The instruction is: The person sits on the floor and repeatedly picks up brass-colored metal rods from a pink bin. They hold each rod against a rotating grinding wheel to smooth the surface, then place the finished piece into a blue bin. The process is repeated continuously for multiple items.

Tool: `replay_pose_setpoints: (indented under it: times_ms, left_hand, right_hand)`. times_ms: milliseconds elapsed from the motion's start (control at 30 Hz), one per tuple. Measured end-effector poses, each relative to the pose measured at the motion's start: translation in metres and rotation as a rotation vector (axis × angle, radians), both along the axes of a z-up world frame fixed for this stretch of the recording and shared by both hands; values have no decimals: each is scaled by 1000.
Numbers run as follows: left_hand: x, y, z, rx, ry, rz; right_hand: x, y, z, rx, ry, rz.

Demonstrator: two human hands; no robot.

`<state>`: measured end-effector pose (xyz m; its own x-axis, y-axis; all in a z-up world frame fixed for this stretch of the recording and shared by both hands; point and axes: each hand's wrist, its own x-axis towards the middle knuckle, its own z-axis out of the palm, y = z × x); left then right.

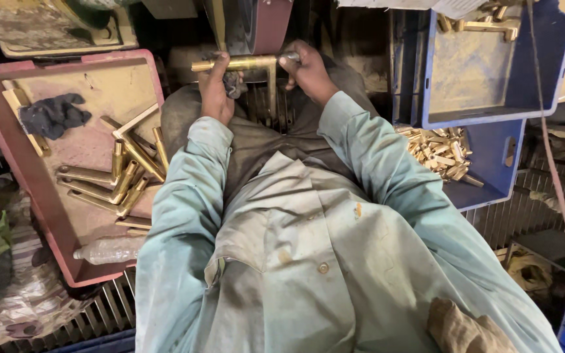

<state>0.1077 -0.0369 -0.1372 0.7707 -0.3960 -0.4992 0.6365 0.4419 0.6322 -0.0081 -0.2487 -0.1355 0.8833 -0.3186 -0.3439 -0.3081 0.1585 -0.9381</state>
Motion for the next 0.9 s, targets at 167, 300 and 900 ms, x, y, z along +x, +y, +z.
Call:
replay_pose_setpoints:
  times_ms: [167,300,900]
  left_hand:
    - [1,-3,5,50,38,12]
    - [2,6,11,45,-14,13]
    - [-4,-6,13,7,-11,25]
  right_hand:
    - [3,2,5,18,27,-13]
    - [6,9,15,-3,28,16]
    - [-3,-1,21,18,-52,-5]
